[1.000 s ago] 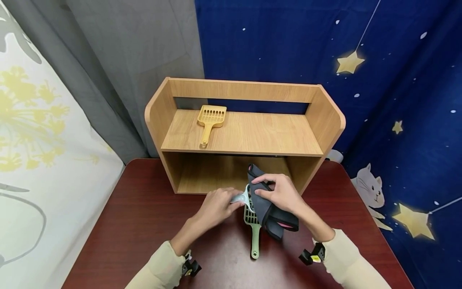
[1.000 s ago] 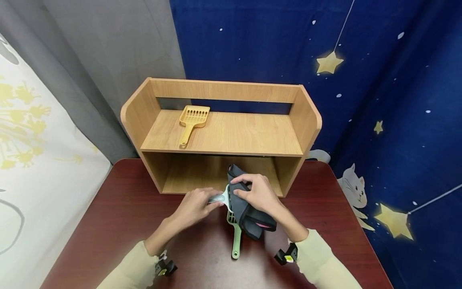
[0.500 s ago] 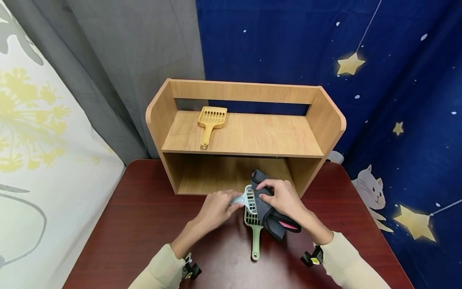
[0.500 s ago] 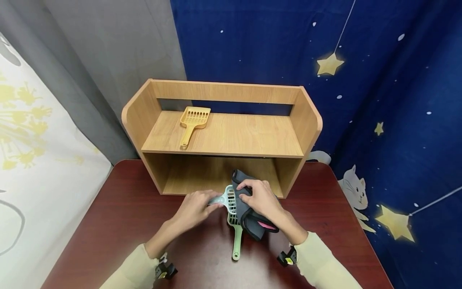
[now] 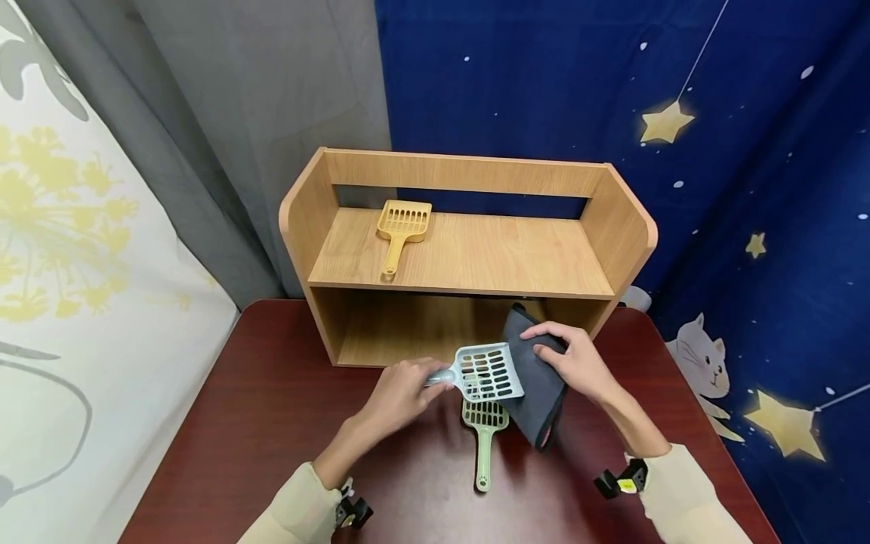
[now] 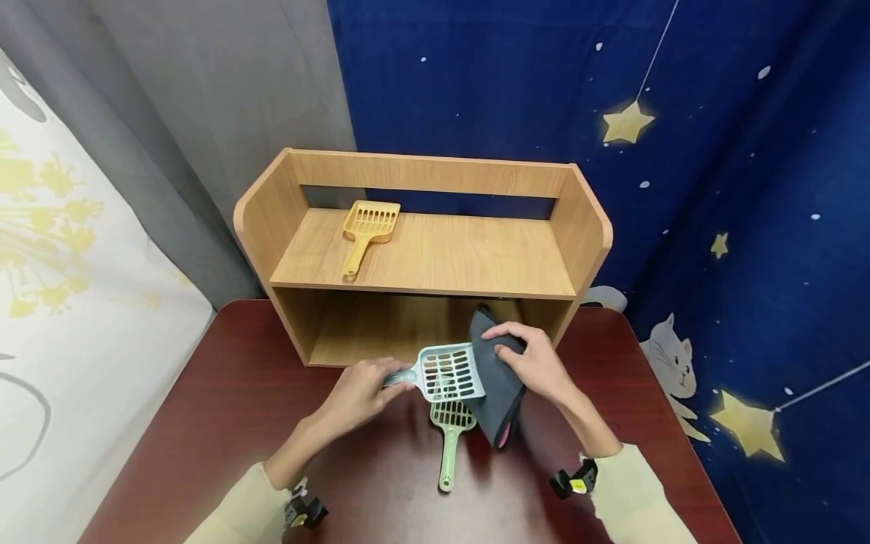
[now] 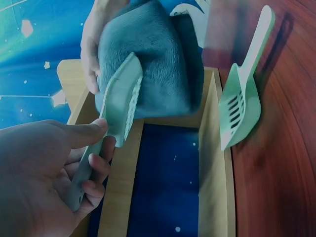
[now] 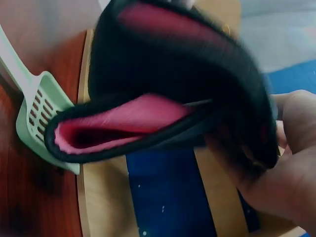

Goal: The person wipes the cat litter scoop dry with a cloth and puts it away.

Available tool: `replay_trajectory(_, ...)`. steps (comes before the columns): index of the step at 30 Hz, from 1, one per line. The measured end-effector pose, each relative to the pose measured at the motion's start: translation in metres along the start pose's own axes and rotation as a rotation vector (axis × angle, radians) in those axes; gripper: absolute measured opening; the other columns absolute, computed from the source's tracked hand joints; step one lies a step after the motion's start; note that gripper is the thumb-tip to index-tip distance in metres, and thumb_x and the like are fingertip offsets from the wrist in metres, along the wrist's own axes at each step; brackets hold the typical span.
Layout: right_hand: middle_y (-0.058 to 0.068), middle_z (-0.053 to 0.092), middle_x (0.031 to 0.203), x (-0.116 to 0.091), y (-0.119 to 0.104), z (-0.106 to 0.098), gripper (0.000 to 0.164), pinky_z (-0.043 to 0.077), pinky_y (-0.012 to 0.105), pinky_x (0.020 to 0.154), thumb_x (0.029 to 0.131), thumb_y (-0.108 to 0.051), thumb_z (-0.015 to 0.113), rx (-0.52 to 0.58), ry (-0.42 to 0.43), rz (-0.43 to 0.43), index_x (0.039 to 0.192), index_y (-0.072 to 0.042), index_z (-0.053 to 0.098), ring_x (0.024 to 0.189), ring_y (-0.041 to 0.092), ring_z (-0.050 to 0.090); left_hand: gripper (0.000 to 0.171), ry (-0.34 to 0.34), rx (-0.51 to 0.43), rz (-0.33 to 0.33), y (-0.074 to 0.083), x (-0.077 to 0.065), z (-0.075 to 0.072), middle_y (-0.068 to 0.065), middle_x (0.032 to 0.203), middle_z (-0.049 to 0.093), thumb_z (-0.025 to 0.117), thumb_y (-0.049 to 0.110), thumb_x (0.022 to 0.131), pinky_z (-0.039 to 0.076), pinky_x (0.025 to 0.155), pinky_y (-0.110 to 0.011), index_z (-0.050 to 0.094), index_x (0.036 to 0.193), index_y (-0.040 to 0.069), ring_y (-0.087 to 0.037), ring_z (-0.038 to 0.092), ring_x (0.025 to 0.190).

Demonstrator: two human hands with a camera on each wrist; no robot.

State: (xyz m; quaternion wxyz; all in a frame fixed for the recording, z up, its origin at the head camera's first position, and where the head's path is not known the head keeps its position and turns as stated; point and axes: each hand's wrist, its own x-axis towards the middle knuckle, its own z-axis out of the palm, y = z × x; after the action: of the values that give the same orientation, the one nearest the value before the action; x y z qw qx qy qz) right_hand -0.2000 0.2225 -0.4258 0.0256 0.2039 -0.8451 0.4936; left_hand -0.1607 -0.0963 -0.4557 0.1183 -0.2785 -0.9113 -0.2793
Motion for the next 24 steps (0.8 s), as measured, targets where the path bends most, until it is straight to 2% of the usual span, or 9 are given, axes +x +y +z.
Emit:
replay_trajectory(3,0.011,0.074,0.123,-0.001,0.003,-0.008,0.024,0.047,0.019,0.091,0.099,0.0,0.069,0.082,-0.032,-0.012,0.119,-0.01,0.078,0.114,0.013,0.063,0.029,0.005,-0.013,0.007,-0.004,0.0,-0.005,-0.006,0.109,0.08,0.081,0.022,0.095,0.058,0.072,-0.038,0.078,0.117,0.003,-0.016,0.073,0.083)
replay_trajectory(7,0.012,0.072,0.123,-0.002,0.008,-0.013,0.023,0.048,0.019,0.092,0.101,-0.002,0.069,0.112,-0.039,-0.048,0.122,-0.008,0.077,0.114,0.012,0.062,0.028,-0.003,-0.022,0.038,-0.008,-0.002,-0.008,-0.003,0.105,0.079,0.081,0.02,0.095,0.056,0.07,-0.034,0.078,0.117,0.004,-0.012,0.068,0.081)
replay_trajectory(14,0.011,0.07,0.124,-0.001,0.018,-0.018,0.026,0.057,0.023,0.085,0.102,-0.005,0.068,0.243,-0.047,-0.023,0.127,0.001,0.072,0.109,0.014,0.065,0.028,-0.002,-0.048,0.13,-0.01,-0.003,-0.014,-0.003,0.105,0.079,0.082,0.019,0.094,0.058,0.073,-0.033,0.078,0.117,0.003,-0.013,0.071,0.085)
replay_trajectory(19,0.006,0.07,0.123,0.002,0.024,-0.014,0.027,0.061,0.029,0.082,0.102,0.003,0.065,0.499,-0.07,0.008,0.128,0.01,0.066,0.106,0.014,0.07,0.028,0.016,-0.084,0.175,-0.01,-0.003,-0.017,-0.002,0.103,0.079,0.084,0.016,0.092,0.058,0.073,-0.03,0.078,0.117,0.004,-0.011,0.07,0.085)
replay_trajectory(22,0.008,0.068,0.123,0.005,0.028,-0.009,0.027,0.062,0.034,0.083,0.103,0.008,0.06,0.679,-0.096,0.024,0.128,0.008,0.067,0.105,0.018,0.073,0.028,0.031,-0.123,0.192,-0.01,-0.002,-0.018,-0.001,0.103,0.078,0.084,0.014,0.092,0.057,0.073,-0.029,0.078,0.117,0.004,-0.009,0.068,0.084)
replay_trajectory(24,0.01,0.067,0.124,0.007,0.029,-0.003,0.028,0.062,0.035,0.084,0.103,0.009,0.057,0.76,-0.111,0.025,0.127,0.003,0.069,0.108,0.02,0.073,0.028,0.041,-0.148,0.205,-0.009,-0.001,-0.018,0.0,0.101,0.078,0.084,0.014,0.092,0.057,0.072,-0.028,0.078,0.118,0.005,-0.008,0.067,0.083)
